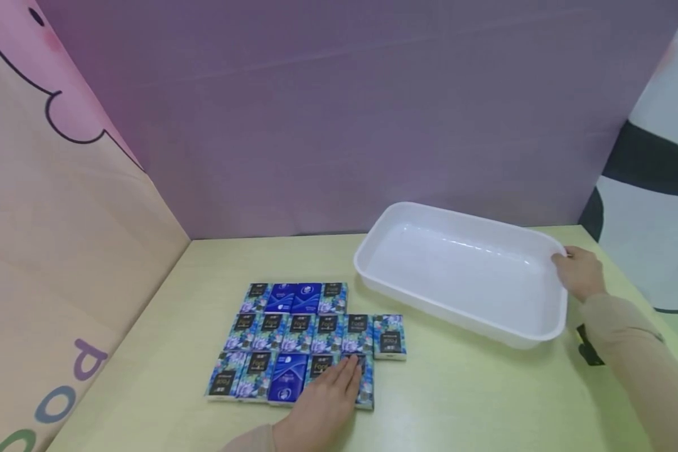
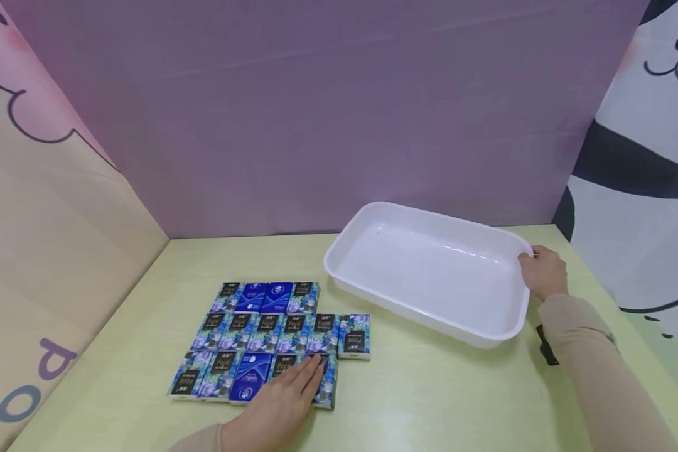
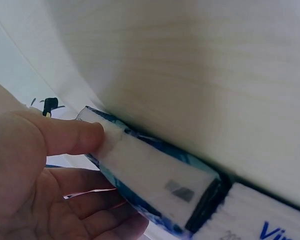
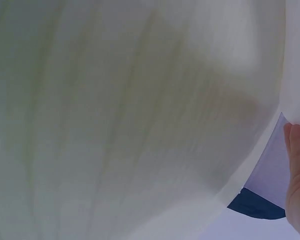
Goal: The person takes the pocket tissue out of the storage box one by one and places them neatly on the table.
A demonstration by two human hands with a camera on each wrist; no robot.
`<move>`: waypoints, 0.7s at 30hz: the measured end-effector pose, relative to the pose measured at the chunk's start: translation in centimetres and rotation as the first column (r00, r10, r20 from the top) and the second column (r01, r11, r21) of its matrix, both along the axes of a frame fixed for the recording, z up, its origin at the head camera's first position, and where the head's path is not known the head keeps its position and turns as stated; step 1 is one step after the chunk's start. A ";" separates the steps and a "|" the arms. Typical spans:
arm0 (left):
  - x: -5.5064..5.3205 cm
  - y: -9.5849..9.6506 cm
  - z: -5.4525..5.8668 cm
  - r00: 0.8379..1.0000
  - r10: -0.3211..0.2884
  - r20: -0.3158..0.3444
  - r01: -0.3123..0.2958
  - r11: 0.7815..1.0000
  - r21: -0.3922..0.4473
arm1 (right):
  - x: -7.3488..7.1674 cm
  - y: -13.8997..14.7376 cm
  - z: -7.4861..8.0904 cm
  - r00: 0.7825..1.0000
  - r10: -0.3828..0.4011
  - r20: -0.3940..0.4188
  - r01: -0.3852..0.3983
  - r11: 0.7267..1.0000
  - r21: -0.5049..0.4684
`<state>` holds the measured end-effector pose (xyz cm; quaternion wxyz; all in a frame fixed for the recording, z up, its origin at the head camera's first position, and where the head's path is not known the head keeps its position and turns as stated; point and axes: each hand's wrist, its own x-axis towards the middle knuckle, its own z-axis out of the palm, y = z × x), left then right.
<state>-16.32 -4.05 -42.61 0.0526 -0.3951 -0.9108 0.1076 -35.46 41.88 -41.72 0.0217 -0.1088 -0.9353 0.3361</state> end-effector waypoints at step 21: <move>-1.4 -1.2 8.3 0.986 0.061 -0.157 -0.003 0.937 0.348 | -1.8 0.0 6.6 0.892 0.065 -0.447 0.081 0.951 0.299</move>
